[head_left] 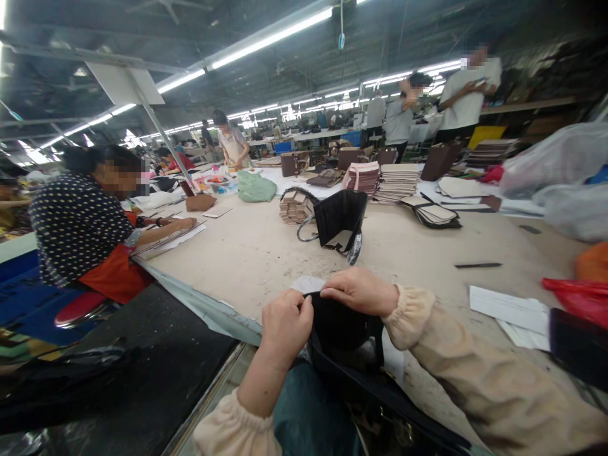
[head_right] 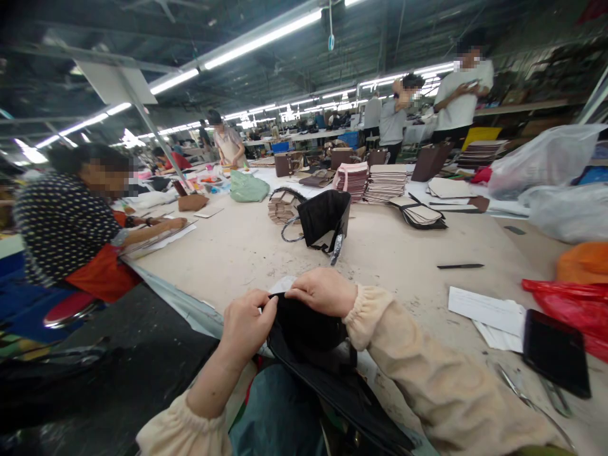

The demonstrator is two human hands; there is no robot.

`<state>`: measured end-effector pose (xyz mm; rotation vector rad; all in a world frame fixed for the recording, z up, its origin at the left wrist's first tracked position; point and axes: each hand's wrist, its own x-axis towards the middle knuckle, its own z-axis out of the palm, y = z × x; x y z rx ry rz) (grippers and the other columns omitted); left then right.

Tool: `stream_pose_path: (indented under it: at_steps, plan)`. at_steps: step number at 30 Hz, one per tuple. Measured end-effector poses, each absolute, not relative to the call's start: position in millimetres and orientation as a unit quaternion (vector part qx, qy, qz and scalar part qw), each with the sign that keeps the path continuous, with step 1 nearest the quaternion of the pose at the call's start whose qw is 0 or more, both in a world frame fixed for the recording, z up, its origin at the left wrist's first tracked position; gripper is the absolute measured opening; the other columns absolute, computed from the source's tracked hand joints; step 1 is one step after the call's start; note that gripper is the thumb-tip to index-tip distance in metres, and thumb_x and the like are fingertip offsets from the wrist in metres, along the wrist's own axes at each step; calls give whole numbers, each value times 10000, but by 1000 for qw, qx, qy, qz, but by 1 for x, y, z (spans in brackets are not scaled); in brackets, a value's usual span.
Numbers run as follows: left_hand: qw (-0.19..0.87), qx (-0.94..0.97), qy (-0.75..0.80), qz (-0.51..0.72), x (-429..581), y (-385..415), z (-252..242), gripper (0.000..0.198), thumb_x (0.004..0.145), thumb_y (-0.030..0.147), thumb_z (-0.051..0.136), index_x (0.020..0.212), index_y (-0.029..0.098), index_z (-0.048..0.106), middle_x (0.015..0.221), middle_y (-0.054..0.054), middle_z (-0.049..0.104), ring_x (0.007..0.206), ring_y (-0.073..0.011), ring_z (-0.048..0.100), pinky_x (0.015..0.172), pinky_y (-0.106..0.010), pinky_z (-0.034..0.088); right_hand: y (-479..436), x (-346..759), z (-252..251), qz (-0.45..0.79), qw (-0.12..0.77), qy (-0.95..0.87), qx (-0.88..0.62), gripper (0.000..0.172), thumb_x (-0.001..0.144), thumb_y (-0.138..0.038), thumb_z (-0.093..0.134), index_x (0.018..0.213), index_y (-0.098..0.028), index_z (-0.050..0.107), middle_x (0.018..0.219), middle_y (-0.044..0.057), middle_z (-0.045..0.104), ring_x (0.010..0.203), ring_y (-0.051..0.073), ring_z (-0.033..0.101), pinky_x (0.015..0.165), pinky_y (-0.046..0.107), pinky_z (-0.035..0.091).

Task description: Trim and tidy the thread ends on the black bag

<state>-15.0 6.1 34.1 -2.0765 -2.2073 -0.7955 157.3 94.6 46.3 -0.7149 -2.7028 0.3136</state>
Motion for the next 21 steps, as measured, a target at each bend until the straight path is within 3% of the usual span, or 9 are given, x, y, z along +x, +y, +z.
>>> stream_pose_path:
  at_steps: [3,5,10,14,19,21]
  plan:
    - [-9,-664,-700,-262,-15,7,35,263,826,288,453,594,190,528,677,9,599,658,-115,541,610,-236,311,102,177,48,165,164,-937,-262,453,829,-493,504,1139,-174,588,962,55,679,822,150,608,722,235,413]
    - [-17,-668,-694,-268,-15,7,36,271,825,279,450,578,186,512,666,9,589,657,-112,538,615,-231,317,104,190,46,166,162,-931,-281,509,790,-490,563,1179,-160,561,981,63,672,829,159,610,747,244,424]
    - [-18,-667,-691,-277,-16,8,34,271,825,278,446,576,185,501,659,8,577,648,-111,529,615,-230,316,102,200,40,127,116,-946,-276,326,879,-415,451,972,-185,662,838,49,682,785,156,606,693,241,417]
    - [-20,-669,-690,-276,-16,8,33,282,833,282,428,575,185,487,652,6,568,632,-109,517,605,-227,311,96,195,46,69,71,-946,-307,383,900,-421,393,783,-181,668,740,50,671,698,159,599,611,248,387]
    - [-23,-674,-688,-267,-15,7,35,297,845,286,396,579,189,486,654,6,576,628,-113,520,593,-227,310,89,180,52,58,96,-954,-278,395,880,-503,393,922,-215,661,830,41,691,768,161,616,615,244,373]
    - [-23,-674,-692,-258,-16,6,36,298,845,295,388,587,194,498,655,4,586,631,-120,532,588,-230,317,88,172,50,37,109,-955,-273,452,887,-518,355,836,-195,666,784,41,686,727,151,613,580,245,352]
